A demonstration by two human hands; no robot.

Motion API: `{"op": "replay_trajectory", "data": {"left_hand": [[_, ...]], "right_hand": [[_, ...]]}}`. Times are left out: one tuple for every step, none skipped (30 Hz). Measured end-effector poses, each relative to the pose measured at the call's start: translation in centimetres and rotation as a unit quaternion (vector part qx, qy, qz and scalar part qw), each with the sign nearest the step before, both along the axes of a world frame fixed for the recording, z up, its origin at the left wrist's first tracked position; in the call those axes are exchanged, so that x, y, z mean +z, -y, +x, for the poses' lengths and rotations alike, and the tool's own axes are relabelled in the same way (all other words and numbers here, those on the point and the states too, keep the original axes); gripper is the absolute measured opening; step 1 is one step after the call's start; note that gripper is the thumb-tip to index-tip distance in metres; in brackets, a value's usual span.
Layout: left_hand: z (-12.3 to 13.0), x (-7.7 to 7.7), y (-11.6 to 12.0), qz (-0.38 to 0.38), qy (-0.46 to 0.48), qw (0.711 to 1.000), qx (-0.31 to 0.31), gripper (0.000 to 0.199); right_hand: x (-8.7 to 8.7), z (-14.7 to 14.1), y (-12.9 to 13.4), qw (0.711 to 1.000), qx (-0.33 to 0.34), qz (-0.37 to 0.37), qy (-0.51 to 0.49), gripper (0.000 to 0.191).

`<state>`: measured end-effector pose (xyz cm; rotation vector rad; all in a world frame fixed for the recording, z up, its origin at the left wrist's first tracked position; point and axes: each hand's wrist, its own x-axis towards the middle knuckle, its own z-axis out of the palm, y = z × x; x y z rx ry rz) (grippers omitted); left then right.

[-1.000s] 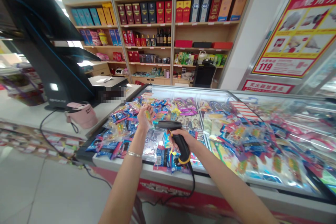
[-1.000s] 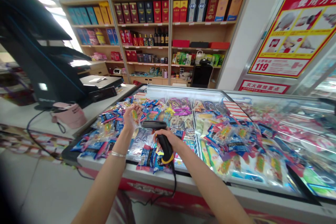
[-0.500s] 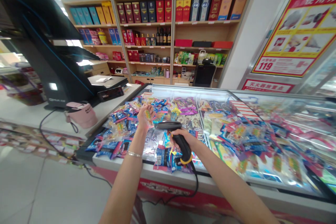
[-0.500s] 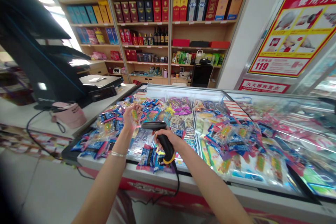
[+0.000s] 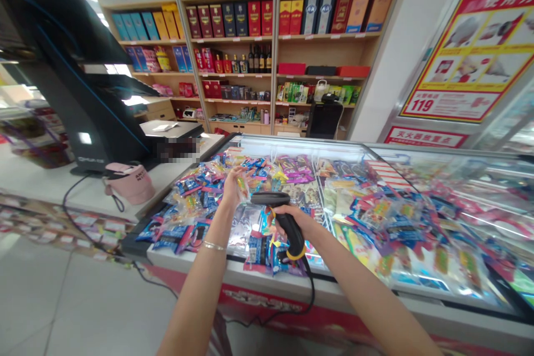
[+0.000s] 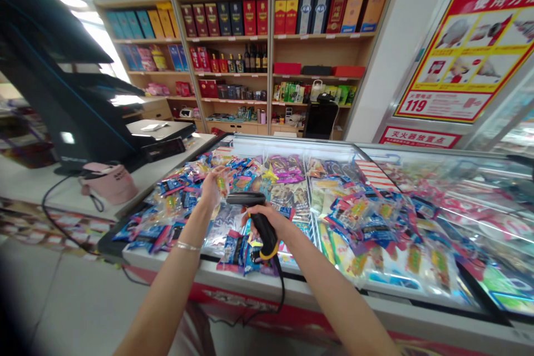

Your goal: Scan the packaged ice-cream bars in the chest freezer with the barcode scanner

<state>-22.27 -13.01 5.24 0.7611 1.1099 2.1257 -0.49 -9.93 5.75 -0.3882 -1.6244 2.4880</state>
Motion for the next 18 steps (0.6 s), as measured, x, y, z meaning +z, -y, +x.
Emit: {"op": "replay_trajectory", "data": {"left_hand": [[-0.1,-0.3,-0.4,-0.035,-0.043,0.998,0.015,0.021],[-0.1,-0.6,-0.7,-0.061,-0.101,0.992,0.036,0.021],[-0.1,-0.9,-1.0,-0.079,-0.160,0.982,0.057,0.020],[-0.1,-1.0,-1.2,-0.090,-0.218,0.969,0.079,0.020],[0.0,-1.2,-1.3,-0.098,-0.275,0.951,0.103,0.020],[0.0,-1.3,-1.3,-0.109,-0.328,0.930,0.122,0.021],[0.1,-1.4,-1.2,-0.126,-0.377,0.908,0.132,0.024],[0.2,-1.5,-1.1,-0.150,-0.422,0.884,0.134,0.028],[0.2,-1.6,-0.9,-0.182,-0.468,0.855,0.130,0.033],[0.3,-1.7,-0.8,-0.216,-0.503,0.828,0.118,0.039],[0.4,-1.8,-0.6,-0.247,-0.524,0.809,0.097,0.046],[0.4,-1.9,-0.5,-0.272,-0.534,0.797,0.073,0.052],[0.4,-2.0,-0.4,-0.291,-0.534,0.792,0.051,0.054],[0.4,-2.1,-0.4,-0.301,-0.518,0.800,0.034,0.051],[0.3,-2.1,-0.4,-0.304,-0.489,0.817,0.024,0.043],[0.2,-2.0,-0.4,-0.303,-0.453,0.838,0.021,0.033],[0.1,-2.0,-0.5,-0.297,-0.417,0.859,0.023,0.023],[0.0,-1.9,-0.6,-0.289,-0.386,0.875,0.032,0.015]], "right_hand": [[0.2,0.0,0.0,1.000,-0.016,-0.008,-0.002,0.023],[0.3,0.0,0.0,0.999,-0.032,-0.018,-0.005,0.022],[0.5,0.0,0.0,0.999,-0.047,-0.028,-0.007,0.022],[0.5,0.0,0.0,0.998,-0.058,-0.036,-0.006,0.021],[0.6,0.0,-0.1,0.997,-0.066,-0.043,-0.002,0.021],[0.6,0.0,-0.1,0.996,-0.069,-0.048,0.005,0.020],[0.6,0.0,-0.2,0.996,-0.069,-0.051,0.013,0.019],[0.6,0.1,-0.2,0.996,-0.067,-0.053,0.021,0.020],[0.5,0.1,-0.3,0.996,-0.067,-0.053,0.026,0.020],[0.4,0.1,-0.3,0.996,-0.067,-0.054,0.028,0.021],[0.3,0.1,-0.4,0.996,-0.069,-0.054,0.026,0.021],[0.2,0.0,-0.4,0.996,-0.073,-0.055,0.021,0.022],[0.1,0.0,-0.5,0.995,-0.076,-0.055,0.014,0.023],[0.0,0.0,-0.6,0.995,-0.079,-0.054,0.008,0.023],[0.0,-0.1,-0.6,0.995,-0.080,-0.053,0.002,0.023],[-0.1,-0.1,-0.6,0.995,-0.082,-0.052,-0.003,0.023],[-0.1,-0.1,-0.6,0.995,-0.083,-0.050,-0.005,0.023],[0.0,-0.1,-0.6,0.995,-0.083,-0.048,-0.004,0.023]]}}
